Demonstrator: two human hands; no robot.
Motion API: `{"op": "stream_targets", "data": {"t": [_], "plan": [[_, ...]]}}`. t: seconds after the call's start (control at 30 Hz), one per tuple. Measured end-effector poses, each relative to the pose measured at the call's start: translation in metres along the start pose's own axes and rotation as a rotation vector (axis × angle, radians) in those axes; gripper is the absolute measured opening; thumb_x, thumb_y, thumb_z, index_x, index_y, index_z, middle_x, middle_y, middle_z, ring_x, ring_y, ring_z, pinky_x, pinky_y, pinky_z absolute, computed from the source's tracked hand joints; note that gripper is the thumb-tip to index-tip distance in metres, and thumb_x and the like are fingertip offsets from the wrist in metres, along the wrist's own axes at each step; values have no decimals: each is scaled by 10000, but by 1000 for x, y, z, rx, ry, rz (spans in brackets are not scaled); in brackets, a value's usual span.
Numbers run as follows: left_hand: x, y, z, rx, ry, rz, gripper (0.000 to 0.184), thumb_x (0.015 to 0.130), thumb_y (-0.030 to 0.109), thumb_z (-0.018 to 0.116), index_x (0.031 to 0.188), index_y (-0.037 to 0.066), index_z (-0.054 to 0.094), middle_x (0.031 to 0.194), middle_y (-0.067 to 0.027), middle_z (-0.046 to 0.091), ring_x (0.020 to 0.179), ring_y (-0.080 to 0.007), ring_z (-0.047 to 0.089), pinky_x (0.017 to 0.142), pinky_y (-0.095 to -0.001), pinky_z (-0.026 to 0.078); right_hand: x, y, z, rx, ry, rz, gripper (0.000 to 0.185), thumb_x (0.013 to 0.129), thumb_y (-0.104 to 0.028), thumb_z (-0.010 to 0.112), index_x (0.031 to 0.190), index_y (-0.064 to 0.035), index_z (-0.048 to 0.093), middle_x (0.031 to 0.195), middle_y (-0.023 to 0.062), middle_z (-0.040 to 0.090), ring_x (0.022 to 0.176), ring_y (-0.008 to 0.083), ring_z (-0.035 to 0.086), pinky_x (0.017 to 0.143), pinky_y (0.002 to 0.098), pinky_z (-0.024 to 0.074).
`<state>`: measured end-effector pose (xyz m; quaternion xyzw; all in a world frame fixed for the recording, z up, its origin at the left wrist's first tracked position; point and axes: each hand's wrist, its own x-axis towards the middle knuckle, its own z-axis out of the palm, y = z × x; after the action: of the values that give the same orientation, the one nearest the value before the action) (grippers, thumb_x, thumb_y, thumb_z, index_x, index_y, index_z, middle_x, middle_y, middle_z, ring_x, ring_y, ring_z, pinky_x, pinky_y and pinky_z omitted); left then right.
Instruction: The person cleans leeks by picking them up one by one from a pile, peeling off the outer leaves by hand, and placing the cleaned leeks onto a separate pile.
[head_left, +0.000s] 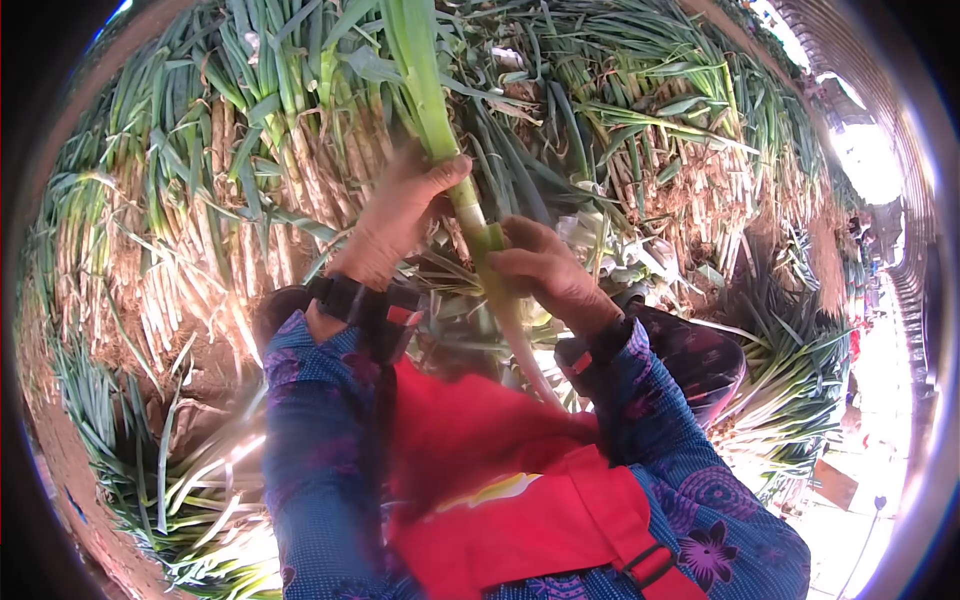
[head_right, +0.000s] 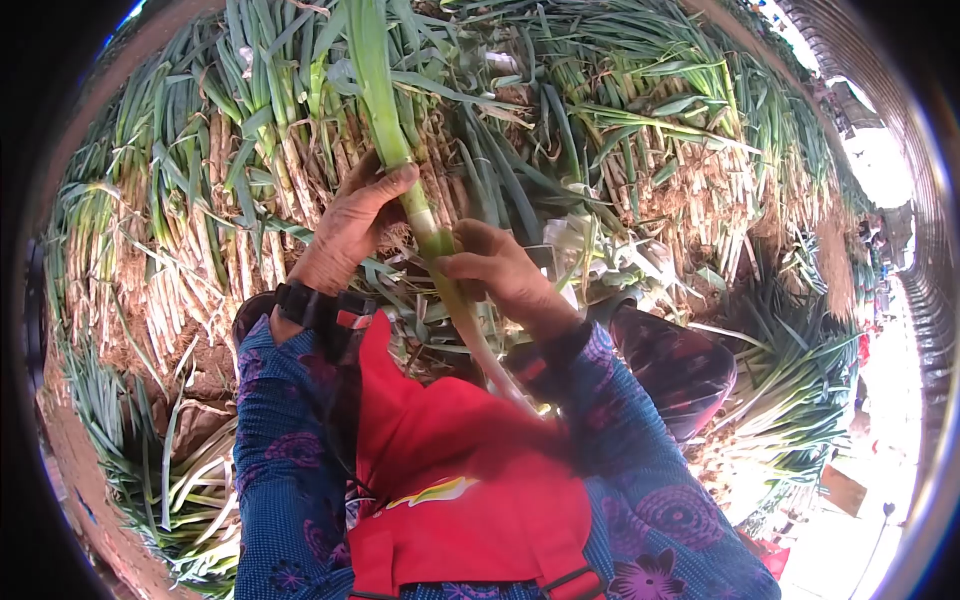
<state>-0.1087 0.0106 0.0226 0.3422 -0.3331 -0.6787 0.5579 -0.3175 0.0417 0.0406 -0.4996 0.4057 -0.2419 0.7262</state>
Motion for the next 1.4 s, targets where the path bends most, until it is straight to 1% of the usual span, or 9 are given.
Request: {"op": "stream_targets", "data": {"t": [0.33,0.53,0.63,0.83,1.13,1.23,1.33,1.37,1.4], "plan": [[4,-2,2,132,139,57,405,824,160,729,1120,19,492,963,-65,565,857,-173,576,645,-330,505,12,7,-2,-137,97,-203,225,812,-137,655,972,-5,570,884,36,588,836,126,560,748,270,449],[7,-11,-2,243,210,132,297,810,146,725,1009,11,551,852,-51,584,730,-154,569,627,-306,483,19,10,11,-295,167,-190,175,808,-119,659,925,-11,586,796,52,609,717,121,578,625,301,471],[8,-17,-3,308,297,198,299,788,155,742,974,3,564,843,-57,599,712,-149,575,630,-300,482,23,20,19,-510,234,-297,133,777,-80,659,869,-21,584,740,75,609,653,180,605,606,327,480],[12,-19,-5,340,487,184,369,752,193,783,992,4,575,869,-68,633,725,-156,600,625,-299,486,27,15,22,-988,415,-774,154,700,-27,671,801,-50,557,778,108,576,742,337,591,625,401,486],[10,-13,-10,355,576,206,348,751,182,789,999,35,594,836,-45,633,684,-140,582,573,-280,455,23,15,30,-1103,163,-1085,194,649,-18,663,805,-55,553,779,85,553,710,287,565,636,385,474],[4,2,3,237,576,214,241,768,117,728,934,-4,602,780,-81,623,633,-152,587,537,-277,454,0,14,29,-1125,-26,-1023,191,677,13,663,816,-54,551,803,88,578,740,280,592,675,362,495],[5,9,3,257,620,142,253,776,111,727,940,-12,579,768,-83,615,580,-155,576,490,-284,455,1,14,23,-689,151,-712,172,731,35,665,814,-54,545,867,83,615,815,237,630,734,330,514],[7,10,4,249,607,170,267,777,119,732,943,-16,572,768,-86,615,565,-155,574,481,-283,460,2,9,21,-475,216,-453,165,784,44,661,837,-54,540,920,78,637,867,187,640,763,311,526],[7,13,6,242,591,197,281,779,126,736,947,-19,565,769,-89,614,549,-156,571,471,-283,465,9,13,14,28,132,-335,139,830,7,638,898,-58,536,918,74,634,852,162,640,742,303,536]]}}
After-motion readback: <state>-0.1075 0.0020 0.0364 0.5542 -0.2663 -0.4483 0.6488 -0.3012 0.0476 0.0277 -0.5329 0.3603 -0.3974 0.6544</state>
